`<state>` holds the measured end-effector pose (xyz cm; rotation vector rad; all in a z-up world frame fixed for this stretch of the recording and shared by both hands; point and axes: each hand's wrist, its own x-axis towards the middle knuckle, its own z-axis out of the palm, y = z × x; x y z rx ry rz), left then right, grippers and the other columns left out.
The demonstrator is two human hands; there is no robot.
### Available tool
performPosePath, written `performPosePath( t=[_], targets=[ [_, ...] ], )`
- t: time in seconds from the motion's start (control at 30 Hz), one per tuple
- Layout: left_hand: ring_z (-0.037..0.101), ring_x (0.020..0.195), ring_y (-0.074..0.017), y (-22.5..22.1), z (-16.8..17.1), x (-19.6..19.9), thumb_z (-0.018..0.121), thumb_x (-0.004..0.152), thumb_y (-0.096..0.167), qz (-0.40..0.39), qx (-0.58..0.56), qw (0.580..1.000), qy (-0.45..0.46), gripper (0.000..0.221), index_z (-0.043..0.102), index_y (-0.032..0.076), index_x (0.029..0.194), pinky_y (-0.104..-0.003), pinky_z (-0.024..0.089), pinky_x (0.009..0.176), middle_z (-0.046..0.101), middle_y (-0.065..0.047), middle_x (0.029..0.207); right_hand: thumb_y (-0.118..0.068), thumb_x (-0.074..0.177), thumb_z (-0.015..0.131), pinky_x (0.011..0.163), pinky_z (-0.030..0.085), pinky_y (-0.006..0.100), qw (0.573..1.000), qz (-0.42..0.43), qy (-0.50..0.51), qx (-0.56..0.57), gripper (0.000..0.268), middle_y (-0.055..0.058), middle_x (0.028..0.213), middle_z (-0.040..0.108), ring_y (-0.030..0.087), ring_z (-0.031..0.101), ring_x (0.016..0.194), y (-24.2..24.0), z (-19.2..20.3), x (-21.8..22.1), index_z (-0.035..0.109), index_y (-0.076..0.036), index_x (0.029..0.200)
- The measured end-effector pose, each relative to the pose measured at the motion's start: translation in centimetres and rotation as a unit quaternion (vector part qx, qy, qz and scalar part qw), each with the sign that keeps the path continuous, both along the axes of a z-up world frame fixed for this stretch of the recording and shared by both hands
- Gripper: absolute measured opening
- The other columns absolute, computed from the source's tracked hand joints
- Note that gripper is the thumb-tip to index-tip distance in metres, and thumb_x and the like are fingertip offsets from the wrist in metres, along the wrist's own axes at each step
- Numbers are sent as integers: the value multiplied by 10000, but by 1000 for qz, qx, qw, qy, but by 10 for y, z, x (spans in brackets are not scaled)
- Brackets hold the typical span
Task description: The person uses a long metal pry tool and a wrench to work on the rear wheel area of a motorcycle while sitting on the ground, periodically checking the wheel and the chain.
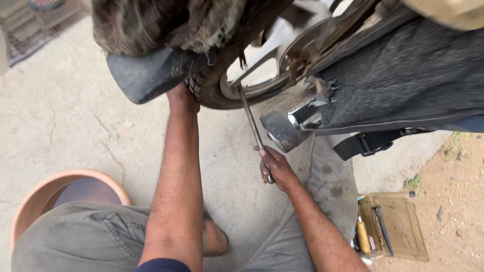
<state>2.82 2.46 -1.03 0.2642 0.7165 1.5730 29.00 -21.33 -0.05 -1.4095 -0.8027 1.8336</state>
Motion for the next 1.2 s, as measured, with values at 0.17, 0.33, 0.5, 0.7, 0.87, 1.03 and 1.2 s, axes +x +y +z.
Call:
performPosePath(
  t=[0.17, 0.33, 0.5, 0.7, 0.87, 1.03, 1.2],
  targets=[
    [511, 1356, -256, -15, 12, -17, 690, 940, 431, -61, 24, 981, 182, 634, 518, 88, 1445, -434, 441, 1108, 583, -75, 1445, -240, 1001, 632, 482, 495, 292, 996, -15, 54, -71, 180, -9, 681, 566, 106, 549, 510, -12, 2, -17, 556, -79, 1028],
    [504, 1400, -304, -64, 78, -35, 840, 776, 553, -214, 50, 832, 510, 946, 496, 58, 1505, -449, 416, 1155, 577, -155, 1481, -484, 1045, 473, 379, 385, 258, 997, -44, 30, -57, 404, -12, 568, 453, 72, 375, 382, -46, 5, -50, 548, -106, 924],
    [664, 1227, -328, -78, 135, -23, 872, 556, 628, -280, 6, 661, 696, 1033, 596, 105, 1403, -457, 520, 1034, 714, -166, 1300, -558, 1049, 425, 402, 415, 275, 996, -28, 79, -26, 490, -2, 581, 458, 87, 396, 400, -51, 10, -92, 513, -94, 917],
    [753, 998, -375, -142, 117, -20, 633, 788, 785, -502, -106, 562, 649, 854, 755, -6, 1088, -474, 580, 905, 759, -249, 1002, -583, 1070, 338, 470, 456, 299, 984, -71, 164, -26, 523, 26, 626, 484, 123, 449, 448, -46, 17, -156, 480, -99, 934],
    [776, 823, -306, -183, 104, -18, 575, 949, 518, -415, -117, 708, 558, 562, 697, -20, 1059, -442, 590, 787, 774, -184, 846, -516, 1079, 334, 522, 517, 328, 981, -55, 183, -10, 482, 50, 683, 557, 151, 557, 510, -40, 29, -182, 540, -82, 1040],
    [766, 797, -288, -204, 103, -18, 536, 994, 477, -364, -136, 740, 549, 488, 687, 15, 1031, -431, 580, 776, 761, -158, 794, -479, 1115, 323, 657, 633, 343, 999, 40, 14, 27, 590, 122, 816, 710, 177, 719, 671, -34, 2, -145, 642, 5, 1007],
    [712, 854, -350, -212, 113, -16, 520, 1043, 481, -337, -134, 608, 706, 484, 699, 31, 1027, -499, 535, 804, 709, -161, 806, -412, 1084, 490, 747, 597, 330, 967, -117, -150, 170, 436, 105, 890, 713, 197, 716, 782, -7, 37, -114, 650, -6, 1089]
  ],
)
